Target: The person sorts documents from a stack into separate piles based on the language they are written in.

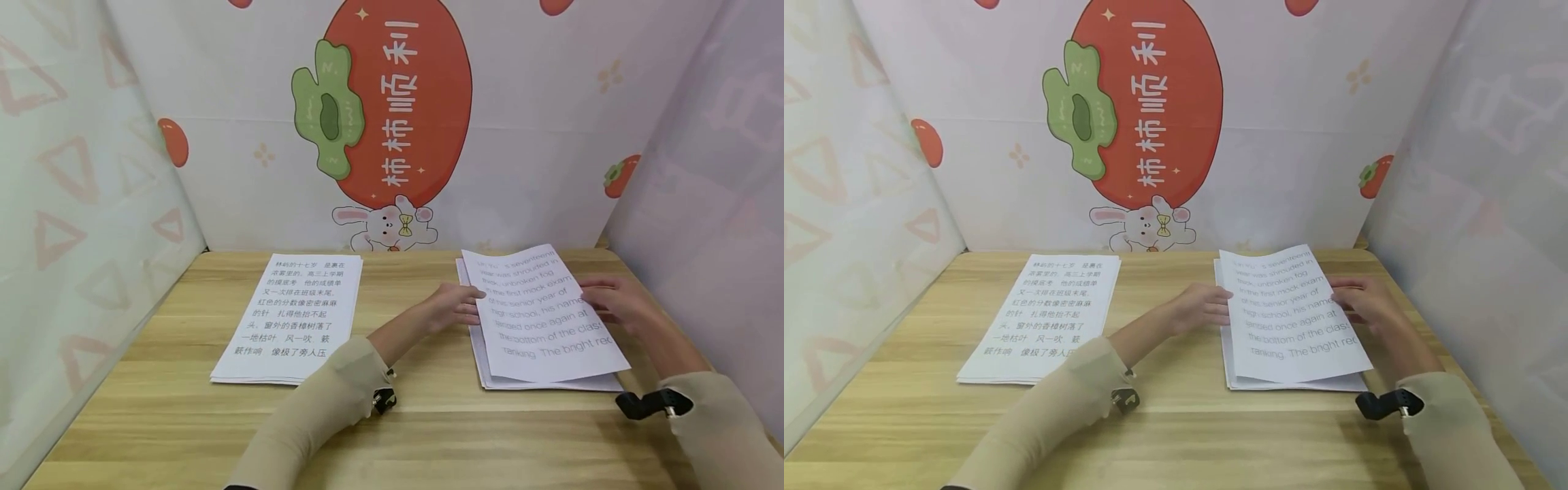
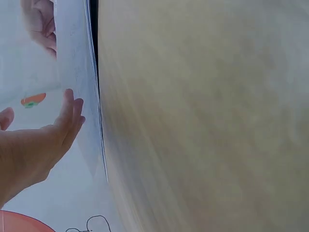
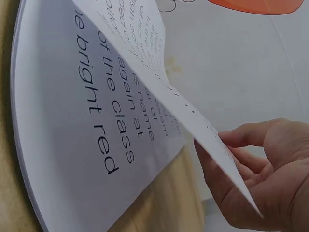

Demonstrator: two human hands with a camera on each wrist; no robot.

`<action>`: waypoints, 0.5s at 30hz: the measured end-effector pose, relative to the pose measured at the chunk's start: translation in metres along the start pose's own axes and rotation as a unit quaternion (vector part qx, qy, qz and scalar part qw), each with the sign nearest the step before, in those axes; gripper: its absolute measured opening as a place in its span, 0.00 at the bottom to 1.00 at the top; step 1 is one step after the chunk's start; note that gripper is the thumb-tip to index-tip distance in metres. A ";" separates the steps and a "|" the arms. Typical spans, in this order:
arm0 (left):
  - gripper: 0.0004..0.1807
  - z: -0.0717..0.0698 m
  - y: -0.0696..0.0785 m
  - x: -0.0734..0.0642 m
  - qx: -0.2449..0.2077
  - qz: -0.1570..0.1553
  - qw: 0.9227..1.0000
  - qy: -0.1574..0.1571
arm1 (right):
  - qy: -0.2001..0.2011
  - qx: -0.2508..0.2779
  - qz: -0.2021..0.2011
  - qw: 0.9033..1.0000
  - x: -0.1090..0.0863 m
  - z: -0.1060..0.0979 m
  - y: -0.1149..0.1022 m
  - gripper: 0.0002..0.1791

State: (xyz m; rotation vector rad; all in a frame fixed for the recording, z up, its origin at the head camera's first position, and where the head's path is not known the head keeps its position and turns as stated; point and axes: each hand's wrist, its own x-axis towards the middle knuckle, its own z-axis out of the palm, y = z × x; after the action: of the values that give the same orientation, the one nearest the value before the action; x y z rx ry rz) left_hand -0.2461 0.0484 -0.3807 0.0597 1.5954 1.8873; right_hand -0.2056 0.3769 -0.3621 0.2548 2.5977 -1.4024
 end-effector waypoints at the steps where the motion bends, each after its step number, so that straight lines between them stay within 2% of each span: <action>1: 0.29 0.001 -0.001 0.000 0.001 -0.001 1.000 0.002 | 0.004 -0.004 0.003 1.000 0.000 0.000 0.001 0.31; 10: 0.31 0.007 0.000 -0.001 0.023 -0.020 0.999 -0.013 | 0.031 -0.014 0.049 0.998 -0.004 -0.002 0.004 0.36; 15: 0.30 0.007 -0.003 -0.001 0.031 -0.027 0.999 0.000 | 0.041 -0.030 0.052 0.997 -0.007 0.001 0.006 0.38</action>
State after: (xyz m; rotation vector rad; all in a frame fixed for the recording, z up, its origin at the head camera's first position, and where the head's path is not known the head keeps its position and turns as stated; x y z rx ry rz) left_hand -0.2415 0.0540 -0.3811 0.0427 1.6389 1.7964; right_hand -0.1978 0.3788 -0.3660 0.4413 2.6441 -1.3016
